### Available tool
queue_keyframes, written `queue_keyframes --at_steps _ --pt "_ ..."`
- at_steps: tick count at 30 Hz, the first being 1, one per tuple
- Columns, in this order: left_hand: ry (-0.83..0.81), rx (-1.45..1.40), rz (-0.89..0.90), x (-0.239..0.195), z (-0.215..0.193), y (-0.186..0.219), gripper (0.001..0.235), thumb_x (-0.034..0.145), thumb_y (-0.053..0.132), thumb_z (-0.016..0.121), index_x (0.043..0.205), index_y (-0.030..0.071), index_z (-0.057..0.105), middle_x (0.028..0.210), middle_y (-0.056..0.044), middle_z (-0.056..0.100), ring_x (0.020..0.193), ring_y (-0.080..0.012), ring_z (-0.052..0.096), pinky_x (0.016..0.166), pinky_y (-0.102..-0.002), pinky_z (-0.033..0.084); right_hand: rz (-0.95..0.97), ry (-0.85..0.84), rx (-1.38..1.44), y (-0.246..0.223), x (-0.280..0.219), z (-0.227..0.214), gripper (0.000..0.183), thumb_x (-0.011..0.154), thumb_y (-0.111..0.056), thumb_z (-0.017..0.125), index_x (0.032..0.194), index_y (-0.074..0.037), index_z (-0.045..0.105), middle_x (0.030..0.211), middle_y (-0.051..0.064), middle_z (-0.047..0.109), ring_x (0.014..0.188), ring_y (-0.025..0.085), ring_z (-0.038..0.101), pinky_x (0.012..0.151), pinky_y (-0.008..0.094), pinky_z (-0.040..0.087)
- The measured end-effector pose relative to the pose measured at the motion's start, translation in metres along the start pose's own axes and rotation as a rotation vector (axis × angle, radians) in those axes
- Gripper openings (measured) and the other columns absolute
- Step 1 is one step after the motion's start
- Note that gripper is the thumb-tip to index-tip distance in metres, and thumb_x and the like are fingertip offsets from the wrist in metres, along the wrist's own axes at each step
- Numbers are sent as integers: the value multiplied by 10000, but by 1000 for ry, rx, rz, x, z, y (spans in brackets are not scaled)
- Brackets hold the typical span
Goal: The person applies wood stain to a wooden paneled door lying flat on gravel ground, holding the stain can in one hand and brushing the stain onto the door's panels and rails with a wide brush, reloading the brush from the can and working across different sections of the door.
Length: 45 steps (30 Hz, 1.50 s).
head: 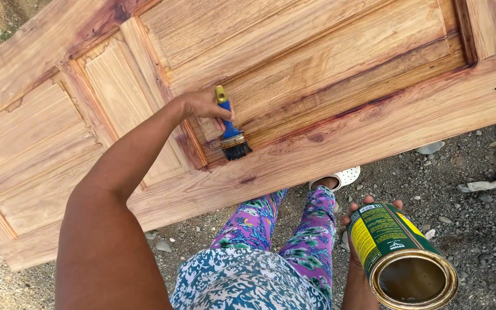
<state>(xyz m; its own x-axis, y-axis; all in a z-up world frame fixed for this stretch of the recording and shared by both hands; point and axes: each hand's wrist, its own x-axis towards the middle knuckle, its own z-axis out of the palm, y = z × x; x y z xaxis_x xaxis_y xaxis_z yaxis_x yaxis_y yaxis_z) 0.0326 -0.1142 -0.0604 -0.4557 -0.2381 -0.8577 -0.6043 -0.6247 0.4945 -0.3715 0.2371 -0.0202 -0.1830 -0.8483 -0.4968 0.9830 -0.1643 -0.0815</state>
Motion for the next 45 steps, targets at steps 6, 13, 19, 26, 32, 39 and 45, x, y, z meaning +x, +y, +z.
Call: queue_keyframes --at_steps 6,13,19,26,32,39,45 --pt "-93 122 324 137 72 110 270 872 225 820 995 62 642 1006 -154 696 760 -188 757 621 -276 680 -35 1 -16 -6 -8 -15 358 1148 -346 569 1483 -241 500 1405 317 558 1227 517 594 895 670 501" --pt "34 -10 836 266 132 218 166 920 223 798 955 81 719 882 -133 744 705 -122 784 607 -236 724 -146 4 -87 -14 -32 -34 512 1067 -367 671 1516 -228 470 1429 311 544 1255 511 595 892 652 504" --pt "25 -175 714 213 143 165 112 918 191 762 958 93 727 902 -132 749 691 -129 766 568 -213 700 -156 1 -116 -15 -26 -24 602 1035 -370 695 1580 -237 477 1476 319 545 1234 512 592 876 656 508" --pt "72 -115 299 56 59 43 146 908 181 759 992 66 730 1009 -163 755 775 -159 771 649 -238 682 -19 1 75 -16 6 -5 383 1147 -320 591 1516 -234 532 1464 326 555 1225 559 578 890 675 505" --pt "26 270 10 30 44 57 169 887 196 759 994 79 700 970 -144 755 775 -184 772 660 -302 683 42 -95 93 -36 25 -17 447 1092 -293 581 1531 -216 552 1440 332 555 1240 570 564 897 695 494" --pt "42 581 296 192 164 198 266 938 392 684 913 155 566 911 -41 601 763 -148 640 635 -301 621 105 -130 132 -93 45 -32 427 1104 -301 600 1518 -209 548 1471 341 527 1284 566 534 938 708 483" --pt "139 187 748 289 205 300 187 940 287 742 916 133 639 910 -89 735 737 -130 757 629 -261 708 69 -89 52 -156 60 -25 476 1078 -312 646 1533 -229 537 1476 330 540 1278 548 543 929 685 494"
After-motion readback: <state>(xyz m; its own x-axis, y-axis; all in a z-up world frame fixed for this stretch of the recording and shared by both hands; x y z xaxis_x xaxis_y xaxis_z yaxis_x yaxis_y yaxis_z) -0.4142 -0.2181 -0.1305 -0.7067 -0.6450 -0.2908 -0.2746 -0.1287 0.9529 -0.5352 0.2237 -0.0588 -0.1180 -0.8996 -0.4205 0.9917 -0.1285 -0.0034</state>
